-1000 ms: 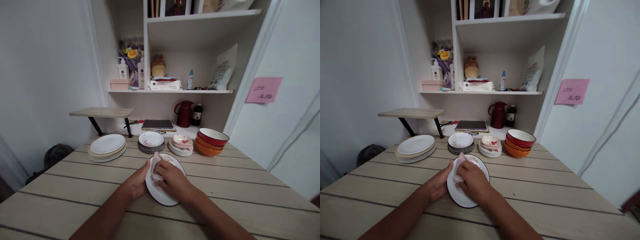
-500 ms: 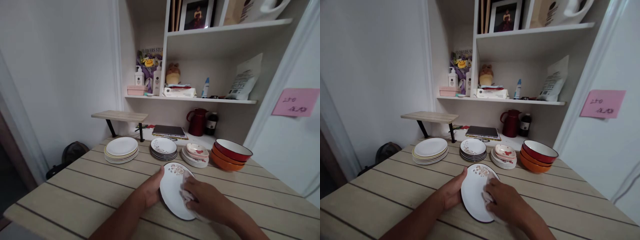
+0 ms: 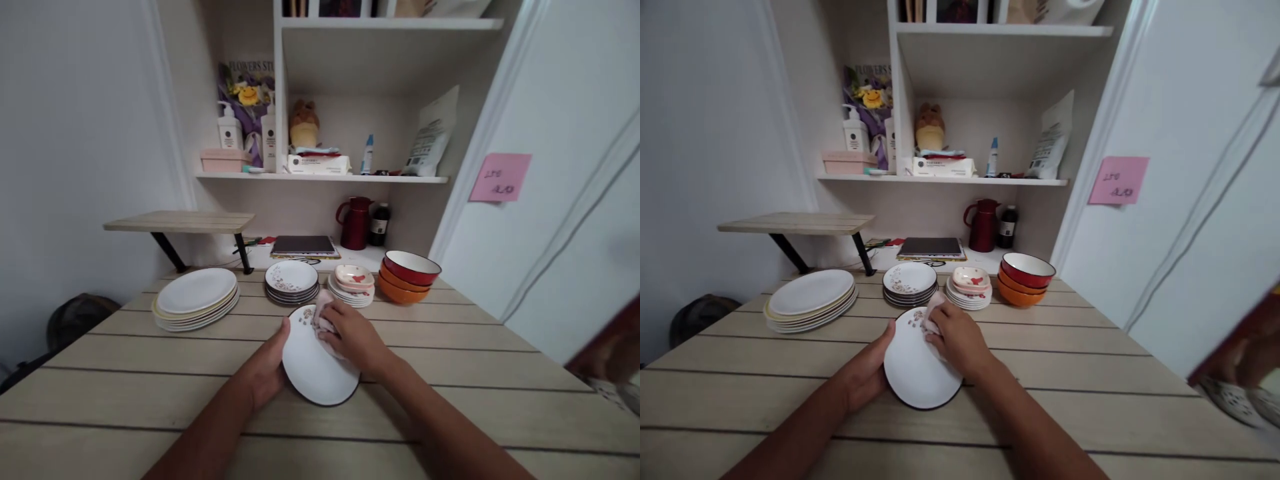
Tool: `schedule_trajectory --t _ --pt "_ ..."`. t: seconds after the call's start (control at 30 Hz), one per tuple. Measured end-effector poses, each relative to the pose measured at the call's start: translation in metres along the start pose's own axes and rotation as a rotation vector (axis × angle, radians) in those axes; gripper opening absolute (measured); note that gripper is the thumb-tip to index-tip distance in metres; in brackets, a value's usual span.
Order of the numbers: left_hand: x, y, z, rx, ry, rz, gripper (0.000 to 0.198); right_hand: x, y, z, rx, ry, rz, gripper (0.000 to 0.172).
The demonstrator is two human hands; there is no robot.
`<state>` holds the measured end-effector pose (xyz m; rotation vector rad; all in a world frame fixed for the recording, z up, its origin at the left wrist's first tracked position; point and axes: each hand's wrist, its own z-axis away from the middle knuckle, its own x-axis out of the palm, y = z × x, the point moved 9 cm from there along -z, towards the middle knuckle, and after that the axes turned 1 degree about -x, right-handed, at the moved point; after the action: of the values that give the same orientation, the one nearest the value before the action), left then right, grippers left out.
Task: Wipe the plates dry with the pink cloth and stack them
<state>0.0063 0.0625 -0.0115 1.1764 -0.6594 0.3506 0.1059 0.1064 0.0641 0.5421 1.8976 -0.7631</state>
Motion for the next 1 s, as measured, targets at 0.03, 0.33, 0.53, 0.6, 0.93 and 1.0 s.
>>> schedule_trajectory --t 0.03,0.33,0.53,0.6,0.93,1.0 --pt "-0.001 -0.001 0.000 -0.021 0.002 -0.013 0.064 -0.001 0.007 0.004 0.031 -0.036 0.032 0.027" --pt "0.008 -0.001 0.007 -0.056 0.009 -0.037 0.061 0.010 -0.039 0.040 -0.236 -0.353 -0.146 0.021" --pt "0.006 0.002 0.005 -0.016 0.029 -0.031 0.058 0.009 -0.054 0.008 -0.318 -0.018 -0.269 0.023" --pt "0.001 0.003 0.004 -0.012 0.063 -0.045 0.059 0.005 -0.038 -0.003 -0.217 0.067 -0.190 0.024" --pt "0.004 0.001 0.007 -0.078 0.063 -0.074 0.062 -0.007 0.005 0.022 -0.007 -0.146 0.069 0.020" --pt "0.004 0.000 0.008 -0.087 0.058 -0.077 0.062 0.000 -0.007 0.030 -0.083 -0.237 0.065 0.019"
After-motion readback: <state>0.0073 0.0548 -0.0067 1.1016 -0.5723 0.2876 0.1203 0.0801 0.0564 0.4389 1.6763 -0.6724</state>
